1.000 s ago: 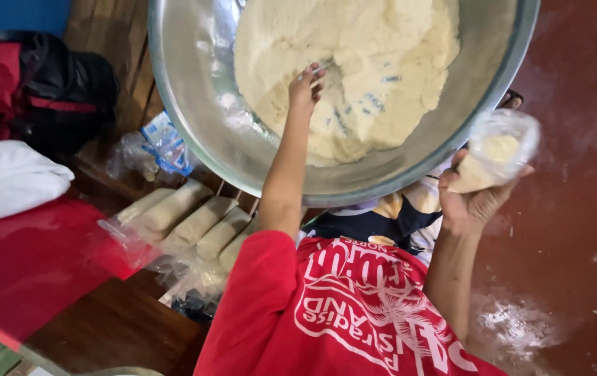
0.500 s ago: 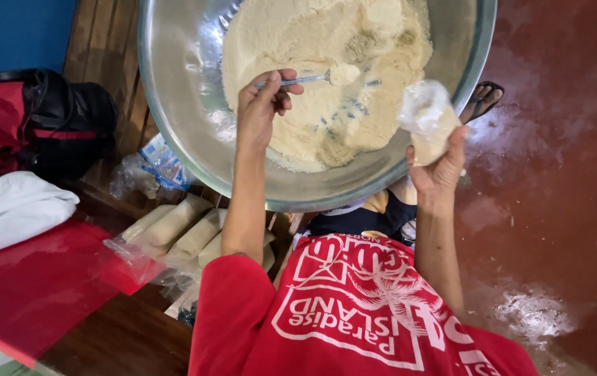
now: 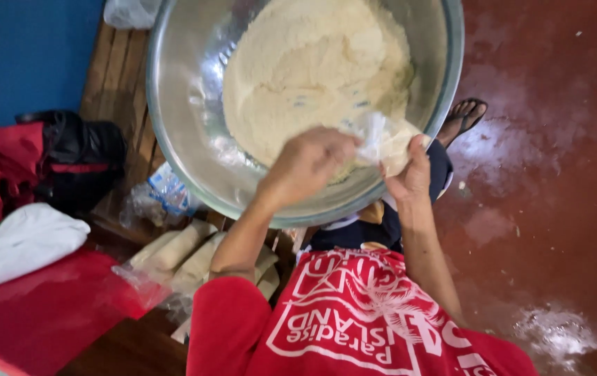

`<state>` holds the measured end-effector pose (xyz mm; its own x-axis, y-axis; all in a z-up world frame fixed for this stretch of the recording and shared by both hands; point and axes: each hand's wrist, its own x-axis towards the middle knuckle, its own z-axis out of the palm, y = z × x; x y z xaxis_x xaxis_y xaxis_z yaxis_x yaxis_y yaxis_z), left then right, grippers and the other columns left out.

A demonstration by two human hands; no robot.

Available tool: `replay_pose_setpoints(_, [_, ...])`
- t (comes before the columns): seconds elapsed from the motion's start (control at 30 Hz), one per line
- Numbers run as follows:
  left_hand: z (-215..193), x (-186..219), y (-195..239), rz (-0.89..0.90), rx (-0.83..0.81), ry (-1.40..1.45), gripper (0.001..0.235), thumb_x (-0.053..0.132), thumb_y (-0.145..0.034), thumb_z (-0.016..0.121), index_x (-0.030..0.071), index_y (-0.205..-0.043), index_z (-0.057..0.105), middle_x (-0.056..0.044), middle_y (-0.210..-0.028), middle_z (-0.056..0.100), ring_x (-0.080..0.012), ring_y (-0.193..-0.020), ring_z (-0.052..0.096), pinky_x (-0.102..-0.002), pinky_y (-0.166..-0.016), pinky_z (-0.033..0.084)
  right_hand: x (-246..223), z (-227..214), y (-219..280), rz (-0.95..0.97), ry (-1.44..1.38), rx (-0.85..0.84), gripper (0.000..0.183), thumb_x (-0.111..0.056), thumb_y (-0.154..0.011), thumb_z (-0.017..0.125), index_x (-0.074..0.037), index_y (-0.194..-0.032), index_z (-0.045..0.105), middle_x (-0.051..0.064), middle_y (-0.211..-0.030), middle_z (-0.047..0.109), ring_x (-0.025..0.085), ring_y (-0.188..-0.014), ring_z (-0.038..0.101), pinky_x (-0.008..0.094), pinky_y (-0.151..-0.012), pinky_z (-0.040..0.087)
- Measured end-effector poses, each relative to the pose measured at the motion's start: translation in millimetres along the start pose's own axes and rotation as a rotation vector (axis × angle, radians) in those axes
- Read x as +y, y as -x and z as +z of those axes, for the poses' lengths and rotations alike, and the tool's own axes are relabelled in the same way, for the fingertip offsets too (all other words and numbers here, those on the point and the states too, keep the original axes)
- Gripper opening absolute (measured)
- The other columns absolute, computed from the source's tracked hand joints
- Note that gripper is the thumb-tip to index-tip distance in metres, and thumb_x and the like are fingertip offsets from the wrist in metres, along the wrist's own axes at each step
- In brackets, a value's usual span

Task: Scooping powder from a large metal bowl into small plastic bags using a spoon and setting them aside.

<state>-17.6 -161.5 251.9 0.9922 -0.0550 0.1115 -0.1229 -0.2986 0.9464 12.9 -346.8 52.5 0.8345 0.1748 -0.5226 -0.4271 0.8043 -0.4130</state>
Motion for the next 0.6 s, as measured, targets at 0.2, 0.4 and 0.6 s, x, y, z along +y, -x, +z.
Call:
replay_pose_setpoints(0.2, [-28, 52, 15, 0.401, -0.266, -0.554, 0.016, 0.012, -0.091, 0.055, 0.008, -0.103, 0.064, -0.013, -0.079, 0.053, -0.0335, -0.078, 0.055, -0.043, -0.07, 0.046, -3, 15, 13, 0.078, 0.005, 0.011, 0.036, -0.047, -0.09, 0.051, -0.014, -0.095, 0.062, 0.002, -0.085, 0.07, 0.017, -0.069, 0.067, 0.033, -0.054, 0.056])
replay_pose_setpoints(0.4, [-55, 55, 44, 0.299, -0.047, -0.233, 0.023, 0.016, -0.092, 0.051, 0.015, -0.104, 0.07, -0.005, -0.092, 0.053, -0.0201, -0.081, 0.055, -0.029, -0.076, 0.05, 35, -27, -3, 0.375, -0.251, -0.322, 0.051, -0.064, -0.08, 0.053, -0.019, -0.099, 0.067, 0.012, -0.098, 0.071, 0.034, -0.08, 0.07, 0.042, -0.04, 0.056])
replay_pose_setpoints(0.6, [-59, 23, 37, 0.228, 0.125, -0.254, 0.023, 0.015, -0.095, 0.044, 0.006, -0.095, 0.065, -0.008, -0.104, 0.065, -0.0223, -0.104, 0.06, -0.034, -0.091, 0.047, 49, -39, -3, 0.602, -0.612, -0.492, 0.07, -0.042, -0.071, 0.073, -0.016, -0.131, 0.047, 0.009, -0.117, 0.057, 0.021, -0.09, 0.06, 0.022, -0.049, 0.045])
